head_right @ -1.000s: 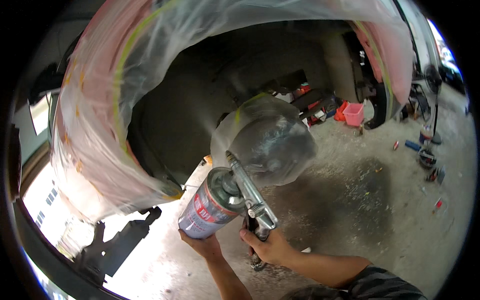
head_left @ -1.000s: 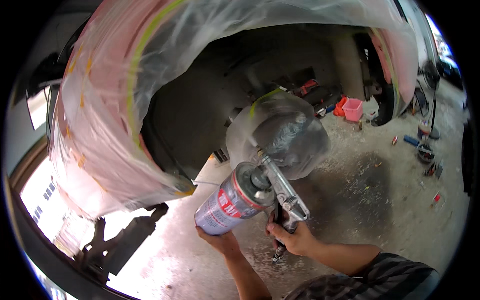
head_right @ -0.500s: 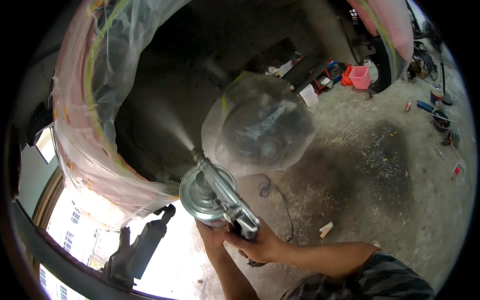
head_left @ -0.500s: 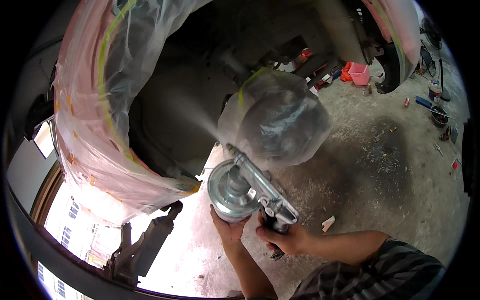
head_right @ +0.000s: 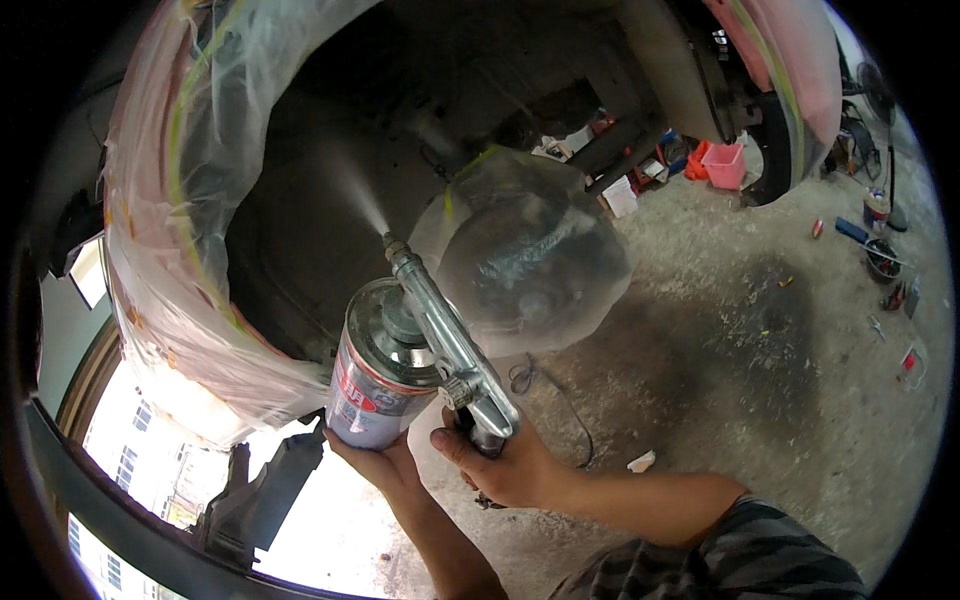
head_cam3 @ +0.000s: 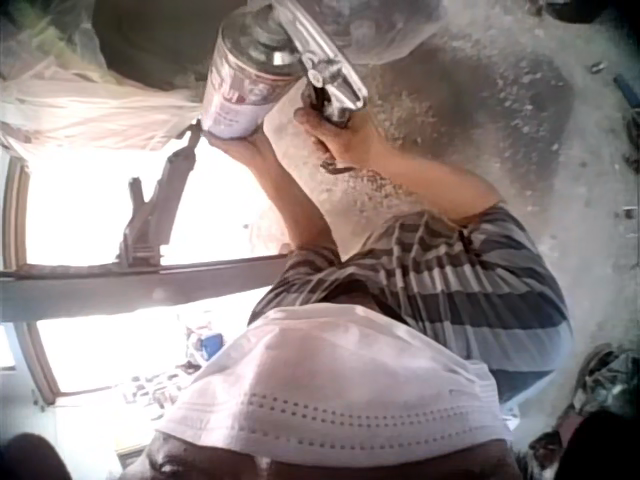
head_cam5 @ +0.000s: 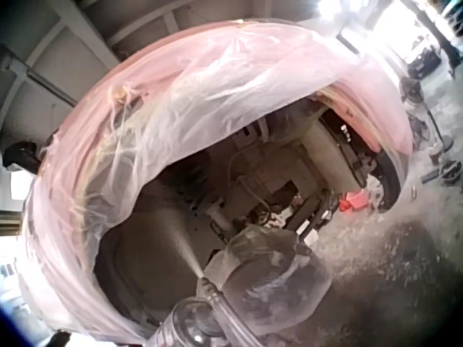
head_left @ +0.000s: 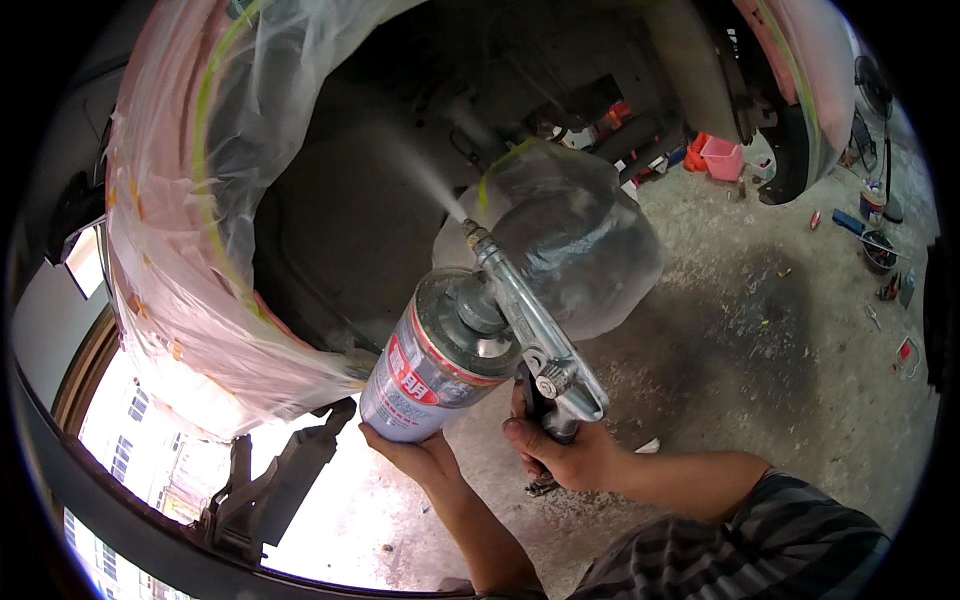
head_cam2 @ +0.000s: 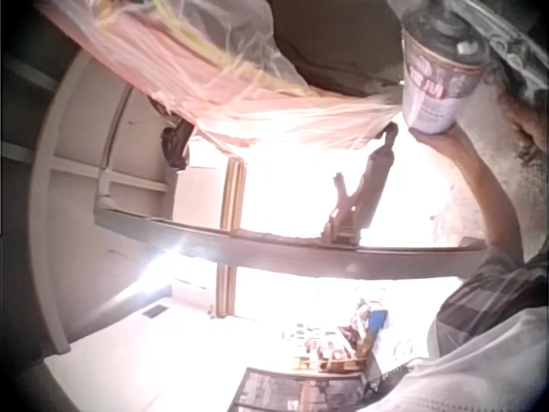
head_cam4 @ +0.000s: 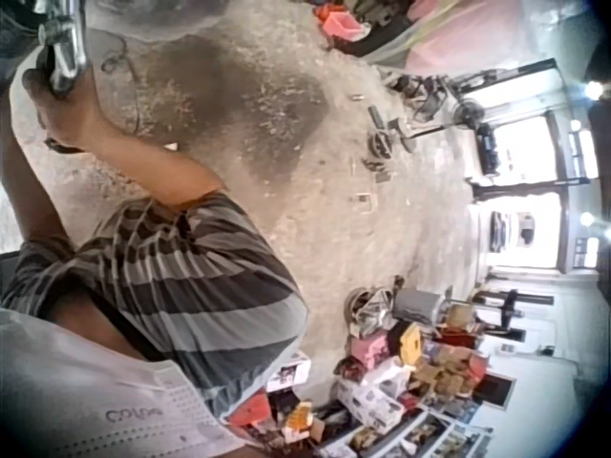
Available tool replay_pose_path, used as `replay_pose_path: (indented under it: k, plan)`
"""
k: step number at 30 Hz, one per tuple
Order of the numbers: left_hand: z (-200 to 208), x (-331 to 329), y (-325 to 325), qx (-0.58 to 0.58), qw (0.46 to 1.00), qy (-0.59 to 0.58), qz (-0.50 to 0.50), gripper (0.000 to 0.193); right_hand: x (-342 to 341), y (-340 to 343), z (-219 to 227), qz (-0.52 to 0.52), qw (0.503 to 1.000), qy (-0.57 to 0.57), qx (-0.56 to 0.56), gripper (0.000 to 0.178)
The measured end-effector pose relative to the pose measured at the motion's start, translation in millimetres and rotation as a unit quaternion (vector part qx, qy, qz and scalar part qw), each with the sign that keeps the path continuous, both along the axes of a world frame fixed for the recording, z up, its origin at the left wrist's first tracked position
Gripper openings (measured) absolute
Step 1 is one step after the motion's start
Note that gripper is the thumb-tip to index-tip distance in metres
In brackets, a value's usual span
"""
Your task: The person uses a spray gun attached to a canister to apply a coating to the underside of a car chassis and wheel well area.
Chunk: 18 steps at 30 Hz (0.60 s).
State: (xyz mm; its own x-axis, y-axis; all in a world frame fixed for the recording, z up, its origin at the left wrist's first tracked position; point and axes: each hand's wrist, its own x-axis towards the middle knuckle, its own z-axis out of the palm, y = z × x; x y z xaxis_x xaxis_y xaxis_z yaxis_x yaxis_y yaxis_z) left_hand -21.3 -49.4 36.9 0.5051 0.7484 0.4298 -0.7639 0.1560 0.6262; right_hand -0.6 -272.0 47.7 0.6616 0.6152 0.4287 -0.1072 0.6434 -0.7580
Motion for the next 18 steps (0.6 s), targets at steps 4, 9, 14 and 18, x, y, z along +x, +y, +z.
replay_pose_path:
  k: [4, 9, 14, 18]
  plan:
    - [15.1, 6.0, -8.9, -0.017, 1.000, 0.019, -0.011, 0.067, 5.2, 3.0, 2.4, -0.013, 0.999, 0.000, 0.040, 0.017]
    - [21.2, 12.2, -17.2, -0.008, 0.999, 0.040, -0.017, 0.067, 15.6, 3.9, 6.3, -0.002, 0.998, 0.045, 0.038, 0.016]
    - [27.8, 14.3, -9.2, -0.024, 1.000, 0.001, 0.007, 0.067, 21.0, 4.9, 6.4, -0.011, 0.998, -0.033, 0.044, 0.018]
    - [25.7, 18.2, -4.7, -0.005, 1.000, 0.003, -0.018, 0.069, 20.5, 5.8, 3.3, -0.016, 0.998, -0.022, 0.052, 0.018]
